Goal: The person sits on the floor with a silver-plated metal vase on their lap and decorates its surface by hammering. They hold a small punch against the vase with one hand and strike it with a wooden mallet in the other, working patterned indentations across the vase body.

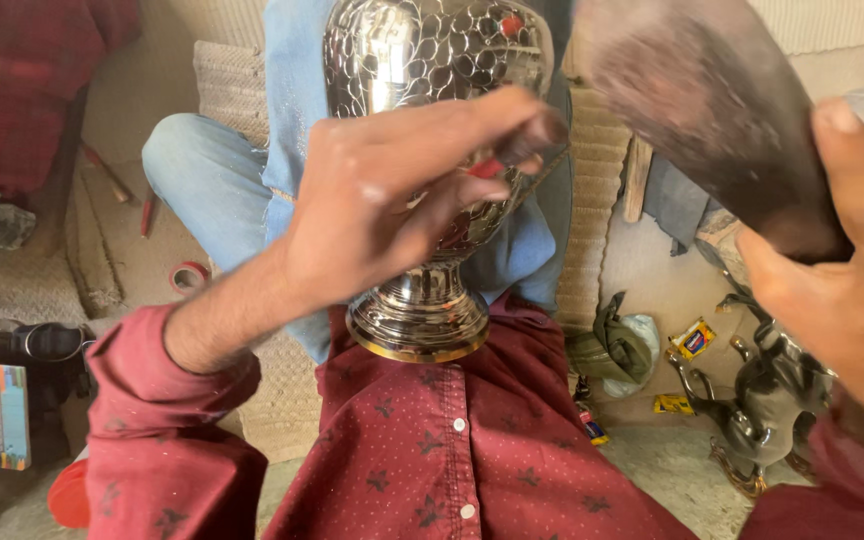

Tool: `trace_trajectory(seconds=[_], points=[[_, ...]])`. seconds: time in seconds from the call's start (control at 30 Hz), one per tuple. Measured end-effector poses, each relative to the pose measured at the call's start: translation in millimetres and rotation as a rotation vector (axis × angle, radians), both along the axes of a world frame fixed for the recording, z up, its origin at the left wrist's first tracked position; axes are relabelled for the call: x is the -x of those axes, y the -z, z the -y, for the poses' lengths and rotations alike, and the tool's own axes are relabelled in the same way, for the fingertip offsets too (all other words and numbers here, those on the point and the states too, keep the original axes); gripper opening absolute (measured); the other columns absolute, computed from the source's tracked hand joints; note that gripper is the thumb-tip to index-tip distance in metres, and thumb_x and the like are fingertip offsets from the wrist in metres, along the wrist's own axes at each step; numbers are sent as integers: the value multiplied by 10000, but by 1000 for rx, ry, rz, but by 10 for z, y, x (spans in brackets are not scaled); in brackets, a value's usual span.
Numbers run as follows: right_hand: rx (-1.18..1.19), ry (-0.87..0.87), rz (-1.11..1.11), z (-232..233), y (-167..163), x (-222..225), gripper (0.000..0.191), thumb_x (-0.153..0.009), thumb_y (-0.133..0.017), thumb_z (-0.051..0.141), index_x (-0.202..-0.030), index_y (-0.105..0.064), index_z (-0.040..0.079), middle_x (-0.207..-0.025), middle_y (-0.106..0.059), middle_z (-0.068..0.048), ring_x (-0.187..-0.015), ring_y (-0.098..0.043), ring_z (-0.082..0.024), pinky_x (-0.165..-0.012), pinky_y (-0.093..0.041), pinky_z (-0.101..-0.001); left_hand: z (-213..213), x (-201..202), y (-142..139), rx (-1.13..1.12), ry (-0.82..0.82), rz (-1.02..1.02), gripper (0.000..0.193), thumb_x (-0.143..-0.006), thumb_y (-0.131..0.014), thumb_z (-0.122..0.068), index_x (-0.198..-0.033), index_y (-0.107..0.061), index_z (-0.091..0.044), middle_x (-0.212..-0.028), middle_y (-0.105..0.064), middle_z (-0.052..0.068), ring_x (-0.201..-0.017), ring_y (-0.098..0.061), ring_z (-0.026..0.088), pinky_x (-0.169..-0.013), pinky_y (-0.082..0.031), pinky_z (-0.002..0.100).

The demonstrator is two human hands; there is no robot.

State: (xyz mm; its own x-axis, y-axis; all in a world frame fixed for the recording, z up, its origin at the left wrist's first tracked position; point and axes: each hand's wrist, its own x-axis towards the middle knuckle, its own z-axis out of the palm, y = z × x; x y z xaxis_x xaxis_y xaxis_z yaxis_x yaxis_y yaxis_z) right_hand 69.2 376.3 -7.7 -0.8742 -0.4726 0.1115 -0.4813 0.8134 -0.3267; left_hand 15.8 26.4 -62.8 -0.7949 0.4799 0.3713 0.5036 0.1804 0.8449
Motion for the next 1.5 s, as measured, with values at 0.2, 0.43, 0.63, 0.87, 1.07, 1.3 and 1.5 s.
trace_trajectory(seconds=[0.2, 0.43, 0.63, 0.87, 1.07, 1.3, 1.5], points=[[256, 306, -77, -78, 365, -516, 773, -1027, -757, -144, -1599, -281, 64, -1103, -609, -155, -872, -600, -252, -790, -491, -317, 6, 218, -22, -42, 212, -10, 544, -956, -776, 16, -1430, -513, -35, -1286, -717, 56, -1096, -756, 229, -914, -614, 302], [481, 397, -82, 36, 788, -890, 828, -981, -750, -150, -1569, -214, 78, -1023, -580, -97, -822, -558, -205, -771, -487, -301, -20, 345, -52, 0, 360, -40, 533, -924, -759, -36, -1428, -586, -64, -1295, -722, 78, -1114, -740, 272, -882, -616, 345], [599, 451, -108, 448, 1224, -1123, 802, -1051, -731, -142, -1551, -146, 84, -1097, -593, -109, -891, -580, -203, -863, -517, -303, -127, 569, -54, 98, 659, -51, 550, -867, -746, -73, -1403, -629, -119, -1166, -765, 95, -947, -753, 297, -623, -528, 424], [332, 548, -175, 603, 1451, -1296, 302, -927, -729, -51, -1125, -510, 10, -989, -595, -114, -861, -610, -284, -843, -502, -398, -243, 677, -91, 129, 908, -26, 523, -865, -730, -102, -1369, -657, -220, -1030, -794, 58, -823, -759, 232, -638, -533, 420], [356, 558, -241, 735, 1428, -1322, 180, -953, -694, -32, -1031, -533, -11, -1007, -607, -131, -868, -638, -254, -775, -518, -330, -320, 717, -38, 126, 1021, -57, 543, -844, -731, -123, -1360, -654, -276, -901, -809, -48, -730, -740, 186, -607, -543, 394], [220, 580, -110, 905, 1126, -1283, 249, -1006, -731, -65, -1101, -514, 12, -1009, -597, -114, -838, -632, -241, -780, -513, -316, -357, 767, -71, 324, 1155, -102, 579, -856, -675, -96, -1362, -645, -377, -828, -797, -70, -687, -718, 173, -597, -545, 381], [158, 603, -319, 771, 1345, -1257, 401, -807, -726, -191, -1060, -495, 19, -931, -614, -172, -822, -626, -317, -740, -504, -401, -353, 793, -4, 123, 1153, 22, 520, -873, -666, -60, -1353, -665, -258, -930, -810, -46, -729, -741, 149, -588, -533, 366]])
